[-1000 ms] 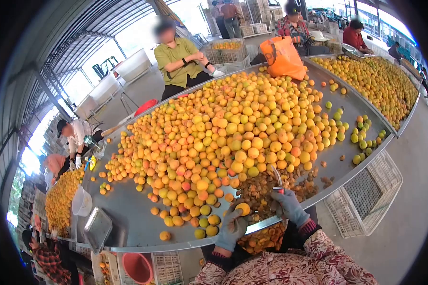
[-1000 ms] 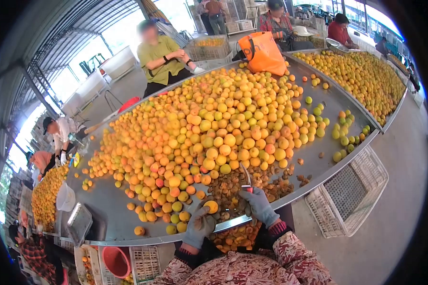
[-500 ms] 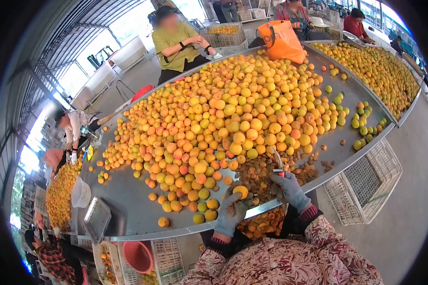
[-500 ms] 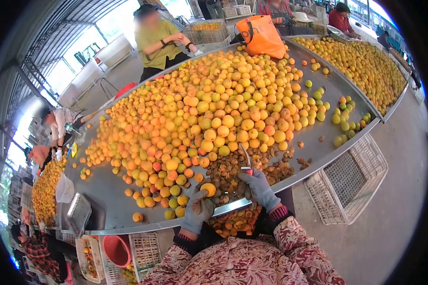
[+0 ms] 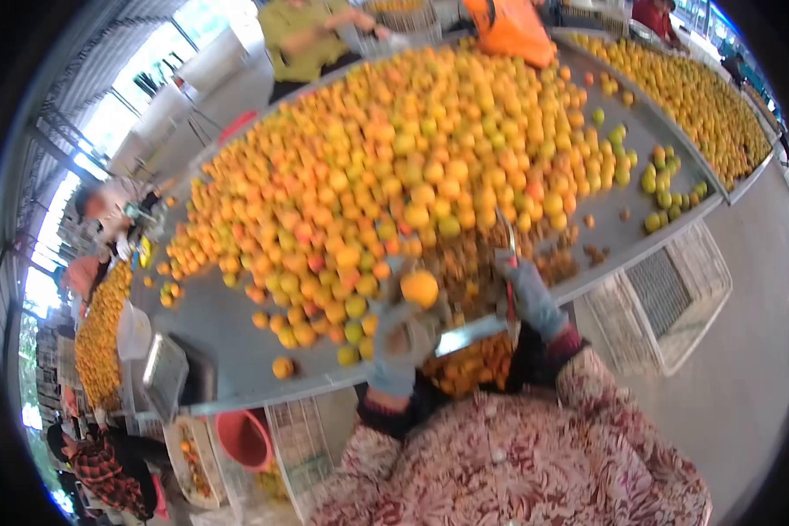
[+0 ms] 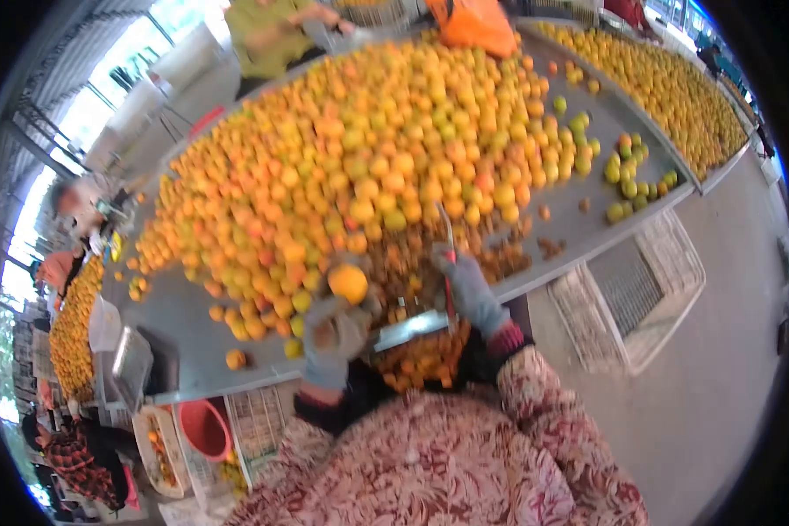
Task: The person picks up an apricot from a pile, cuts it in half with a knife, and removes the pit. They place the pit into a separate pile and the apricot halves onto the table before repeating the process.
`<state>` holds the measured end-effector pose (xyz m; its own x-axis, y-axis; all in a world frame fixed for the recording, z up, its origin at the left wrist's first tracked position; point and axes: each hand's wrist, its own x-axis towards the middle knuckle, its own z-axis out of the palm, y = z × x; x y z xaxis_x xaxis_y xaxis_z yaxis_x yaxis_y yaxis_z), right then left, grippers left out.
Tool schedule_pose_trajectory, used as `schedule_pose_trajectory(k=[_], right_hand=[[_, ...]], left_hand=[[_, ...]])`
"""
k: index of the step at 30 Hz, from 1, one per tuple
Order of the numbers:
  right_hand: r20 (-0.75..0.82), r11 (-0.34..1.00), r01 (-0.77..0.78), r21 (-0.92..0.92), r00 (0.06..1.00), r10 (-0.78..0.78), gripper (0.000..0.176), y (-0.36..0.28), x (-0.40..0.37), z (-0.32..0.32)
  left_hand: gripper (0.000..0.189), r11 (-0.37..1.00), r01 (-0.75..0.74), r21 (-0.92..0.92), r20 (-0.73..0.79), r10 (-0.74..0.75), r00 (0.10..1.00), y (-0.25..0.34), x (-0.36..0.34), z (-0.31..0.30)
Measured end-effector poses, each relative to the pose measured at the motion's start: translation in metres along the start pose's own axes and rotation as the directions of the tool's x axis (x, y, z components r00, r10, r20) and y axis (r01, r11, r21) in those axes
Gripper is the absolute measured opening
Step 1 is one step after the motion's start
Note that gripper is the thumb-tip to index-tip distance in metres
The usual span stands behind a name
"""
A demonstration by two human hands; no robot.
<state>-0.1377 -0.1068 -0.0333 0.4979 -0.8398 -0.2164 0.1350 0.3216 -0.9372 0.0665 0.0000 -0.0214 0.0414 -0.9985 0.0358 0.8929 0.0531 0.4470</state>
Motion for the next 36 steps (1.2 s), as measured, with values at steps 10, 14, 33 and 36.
schedule_pose_trajectory(k=[10, 14, 33, 36], right_hand=[[-0.078, 0.972, -0.059, 0.229, 0.994, 0.079, 0.023, 0.007, 0.008, 0.006], [-0.026, 0.954, -0.116, 0.278, 0.991, 0.128, 0.022, 0.006, 0.007, 0.002], [0.036, 0.964, 0.124, 0.237, 0.990, -0.136, 0.032, -0.065, -0.042, 0.052], [-0.019, 0.877, 0.250, 0.411, 0.964, -0.266, 0.030, -0.081, -0.048, 0.058]], left_hand=[[0.060, 0.949, -0.275, 0.152, 0.121, 0.259, 0.958, 0.010, -0.007, 0.062], [0.044, 0.988, 0.006, -0.157, 0.107, 0.011, 0.994, 0.004, -0.007, 0.024], [0.048, 0.995, 0.083, -0.063, -0.110, -0.090, 0.990, -0.011, -0.007, 0.032], [0.048, 0.996, 0.082, -0.041, -0.098, -0.086, 0.991, -0.016, -0.006, 0.031]])
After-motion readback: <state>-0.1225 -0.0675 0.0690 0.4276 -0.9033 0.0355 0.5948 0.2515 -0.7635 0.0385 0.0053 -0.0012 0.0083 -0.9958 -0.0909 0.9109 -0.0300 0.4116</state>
